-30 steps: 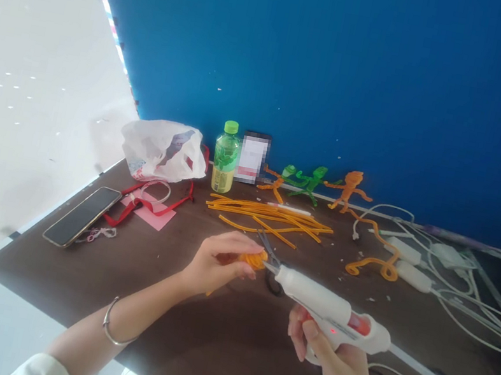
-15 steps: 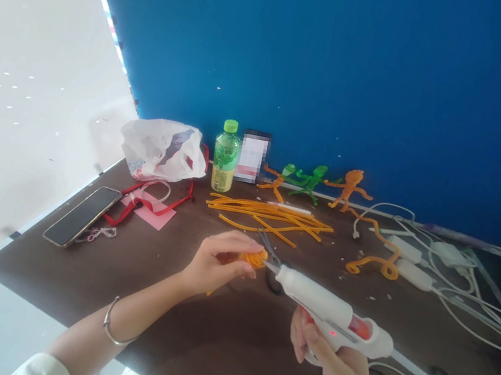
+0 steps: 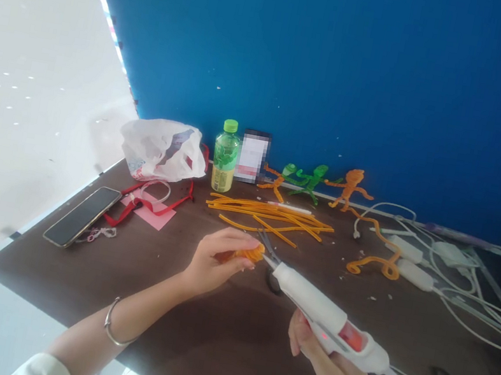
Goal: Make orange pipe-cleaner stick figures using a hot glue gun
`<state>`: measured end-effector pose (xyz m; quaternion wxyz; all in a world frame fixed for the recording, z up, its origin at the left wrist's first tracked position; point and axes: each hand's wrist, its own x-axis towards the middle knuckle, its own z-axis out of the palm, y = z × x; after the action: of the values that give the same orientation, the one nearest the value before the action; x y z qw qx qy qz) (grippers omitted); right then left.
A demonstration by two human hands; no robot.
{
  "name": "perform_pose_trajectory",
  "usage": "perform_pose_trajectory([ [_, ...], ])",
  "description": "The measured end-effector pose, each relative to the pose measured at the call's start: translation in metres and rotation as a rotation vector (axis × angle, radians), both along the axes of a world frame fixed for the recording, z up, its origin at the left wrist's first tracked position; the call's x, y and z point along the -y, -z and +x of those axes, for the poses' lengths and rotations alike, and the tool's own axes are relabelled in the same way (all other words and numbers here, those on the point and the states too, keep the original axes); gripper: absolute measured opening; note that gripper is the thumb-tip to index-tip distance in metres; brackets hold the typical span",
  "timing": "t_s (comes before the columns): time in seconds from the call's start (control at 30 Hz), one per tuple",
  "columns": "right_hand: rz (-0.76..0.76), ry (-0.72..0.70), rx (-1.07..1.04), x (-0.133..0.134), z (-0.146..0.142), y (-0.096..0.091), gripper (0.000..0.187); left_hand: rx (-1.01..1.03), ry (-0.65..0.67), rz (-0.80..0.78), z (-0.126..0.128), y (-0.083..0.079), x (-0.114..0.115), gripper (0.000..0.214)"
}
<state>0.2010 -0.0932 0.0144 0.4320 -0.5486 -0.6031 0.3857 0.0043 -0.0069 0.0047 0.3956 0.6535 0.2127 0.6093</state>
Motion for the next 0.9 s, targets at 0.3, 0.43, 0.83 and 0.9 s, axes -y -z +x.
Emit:
perform_pose_trajectory([
  [0.3,0.174,0.260,0.257,-0.001,-0.011,-0.001,0.026,0.016,-0.089,-0.036,0.001,0.002,-0.001,0.028],
  [0.43,0.236,0.342,0.356,-0.013,0.006,0.004,0.019,0.120,0.020,-0.299,0.000,-0.005,-0.001,0.023],
  [0.83,0.092,0.062,-0.275,-0.005,0.012,-0.004,0.041,0.197,0.293,-0.467,-0.003,-0.009,0.000,0.032],
  [0.9,0.078,-0.008,-0.298,-0.001,0.004,-0.006,0.044,0.191,0.293,-0.480,-0.002,-0.011,0.001,0.032],
])
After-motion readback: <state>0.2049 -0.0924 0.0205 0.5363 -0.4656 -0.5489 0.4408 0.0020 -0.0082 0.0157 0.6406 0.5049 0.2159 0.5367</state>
